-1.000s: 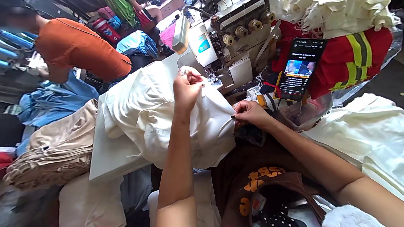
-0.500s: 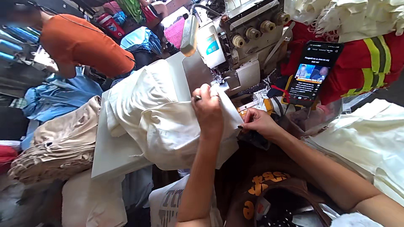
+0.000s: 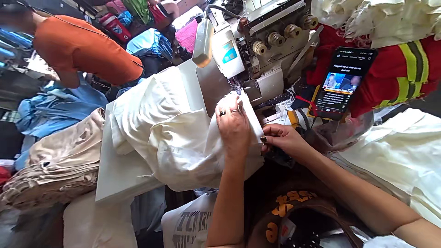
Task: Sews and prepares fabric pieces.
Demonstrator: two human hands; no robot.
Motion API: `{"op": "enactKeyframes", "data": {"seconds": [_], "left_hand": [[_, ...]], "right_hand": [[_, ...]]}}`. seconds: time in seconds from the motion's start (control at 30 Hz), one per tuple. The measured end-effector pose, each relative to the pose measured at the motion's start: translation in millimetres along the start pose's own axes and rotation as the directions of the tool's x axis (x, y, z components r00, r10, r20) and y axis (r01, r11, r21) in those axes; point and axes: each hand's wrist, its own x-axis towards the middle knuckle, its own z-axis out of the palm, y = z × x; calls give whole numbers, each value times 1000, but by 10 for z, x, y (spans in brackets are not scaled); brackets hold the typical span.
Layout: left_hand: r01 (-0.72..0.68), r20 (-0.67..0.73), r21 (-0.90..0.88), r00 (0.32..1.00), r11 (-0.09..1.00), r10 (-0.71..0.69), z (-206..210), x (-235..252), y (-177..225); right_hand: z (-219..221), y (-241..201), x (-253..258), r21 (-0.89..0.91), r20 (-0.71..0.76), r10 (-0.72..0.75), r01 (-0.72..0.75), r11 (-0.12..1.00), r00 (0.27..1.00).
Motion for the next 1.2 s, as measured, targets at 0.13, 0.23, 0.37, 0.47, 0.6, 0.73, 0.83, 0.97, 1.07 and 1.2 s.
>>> {"op": "enactKeyframes", "data": {"seconds": [0.13, 0.23, 0.37, 0.47, 0.6, 0.73, 0.83, 0.97, 1.07, 1.2], "left_hand": [[63, 231, -113, 972, 992, -36, -150, 280, -229], [174, 335, -136, 935, 975, -120, -64, 590, -458], [189, 422, -48, 894, 981, -152, 62, 1002, -617], [177, 429, 64, 884, 982, -187, 131, 1209, -658], [261, 336, 107, 899, 959, -282, 314, 1406, -874], [345, 229, 111, 904, 932, -361, 193, 1316, -1110], [353, -53, 108, 936, 929, -349, -147, 830, -1249], [322, -429, -74, 844, 944, -321, -833, 270, -959], [227, -489, -319, 793, 920, -364, -1169, 67, -488], [121, -329, -602, 863, 789, -383, -1171, -158, -156]], "right_hand": [[79, -132, 156, -52, -65, -111, 107, 993, 992], [123, -231, 366, -143, -72, -238, 226, 963, 969], [153, -286, 657, -352, -99, -389, 333, 875, 916], [193, -270, 763, -449, -151, -462, 356, 820, 874], [205, -222, 767, -469, -160, -488, 369, 802, 858], [177, -300, 727, -505, -126, -454, 337, 795, 882], [198, -428, 692, -552, -71, -425, 319, 770, 902], [405, -486, 712, -573, 34, -553, 470, 671, 832], [566, -545, 780, -534, 234, -536, 568, 627, 811], [498, -469, 705, -497, 431, -434, 609, 618, 792]]}}
